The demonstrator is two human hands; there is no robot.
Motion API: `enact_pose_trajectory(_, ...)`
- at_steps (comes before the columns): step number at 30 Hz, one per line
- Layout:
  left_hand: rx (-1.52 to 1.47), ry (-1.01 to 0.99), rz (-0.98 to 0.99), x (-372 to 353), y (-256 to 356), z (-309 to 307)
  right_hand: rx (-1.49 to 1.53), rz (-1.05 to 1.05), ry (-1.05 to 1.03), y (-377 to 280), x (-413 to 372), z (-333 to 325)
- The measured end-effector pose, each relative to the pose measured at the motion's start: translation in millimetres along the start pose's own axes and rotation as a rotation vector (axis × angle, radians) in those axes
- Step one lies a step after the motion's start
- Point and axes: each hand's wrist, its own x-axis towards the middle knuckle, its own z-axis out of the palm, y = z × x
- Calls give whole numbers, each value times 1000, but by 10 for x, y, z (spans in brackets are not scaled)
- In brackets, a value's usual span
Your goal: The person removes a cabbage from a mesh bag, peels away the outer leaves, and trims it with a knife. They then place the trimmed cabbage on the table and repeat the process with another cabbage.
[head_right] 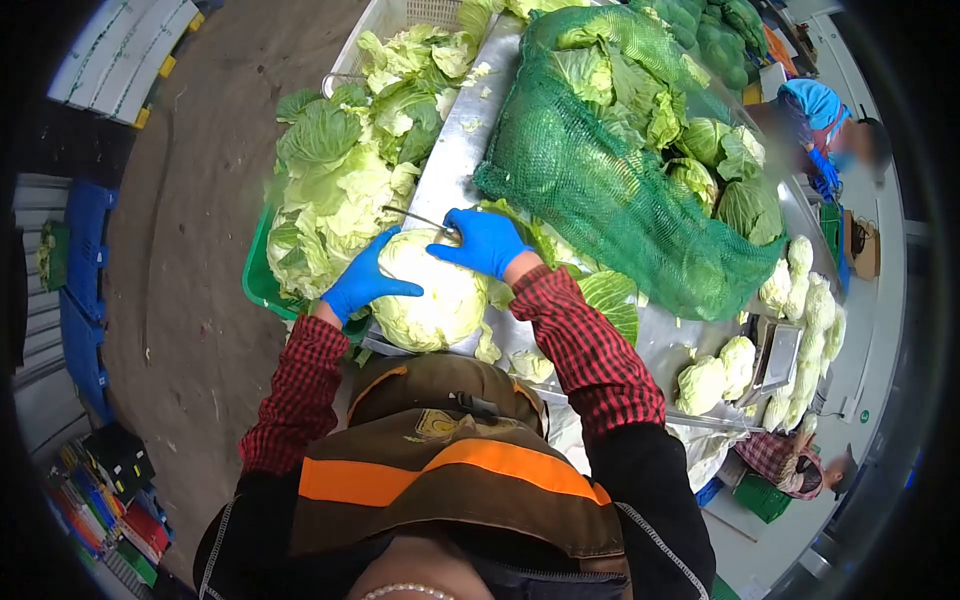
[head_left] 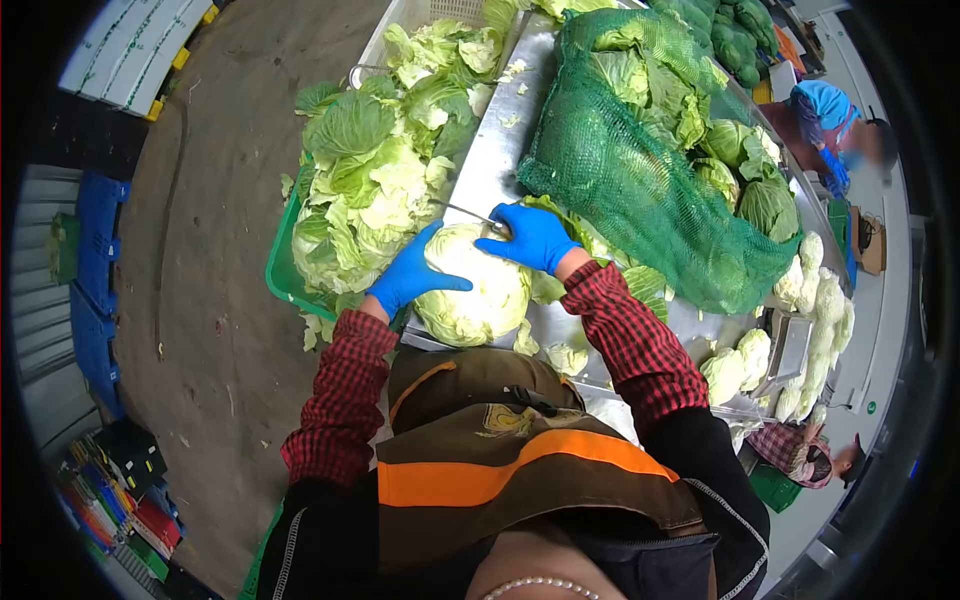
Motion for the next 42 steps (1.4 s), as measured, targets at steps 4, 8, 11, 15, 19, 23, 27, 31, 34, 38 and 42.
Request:
enact_pose_trajectory(4,-79,-3,46,12,-59,79,-149,-39,-29,53,165,2)
enact_pose_trajectory(8,-14,59,45,-128,-84,130,-390,140,15,468,469,234)
enact_pose_trajectory(11,-73,237,120,-264,-477,127,-130,212,146,512,524,352)
enact_pose_trajectory(15,-209,615,34,-443,-493,458,164,267,414,216,255,158)
enact_pose_trajectory(19,-144,648,145,-399,-545,490,117,15,392,130,-401,35)
enact_pose_trajectory(23,-231,588,-45,-420,-464,481,575,227,289,175,-1035,174)
enact_pose_trajectory(27,-220,546,-145,-508,-676,590,599,281,269,79,-1469,360)
enact_pose_trajectory(31,-492,372,29,-391,-526,573,115,258,321,-127,-1696,451)
enact_pose_trajectory(34,-394,512,44,-376,-503,755,-29,219,380,-343,-1718,543)
enact_pose_trajectory(38,-388,520,30,-377,-395,831,-174,249,368,-496,-1568,556)
enact_pose_trajectory(42,-460,506,25,-381,-380,812,-229,225,372,-472,-1534,643)
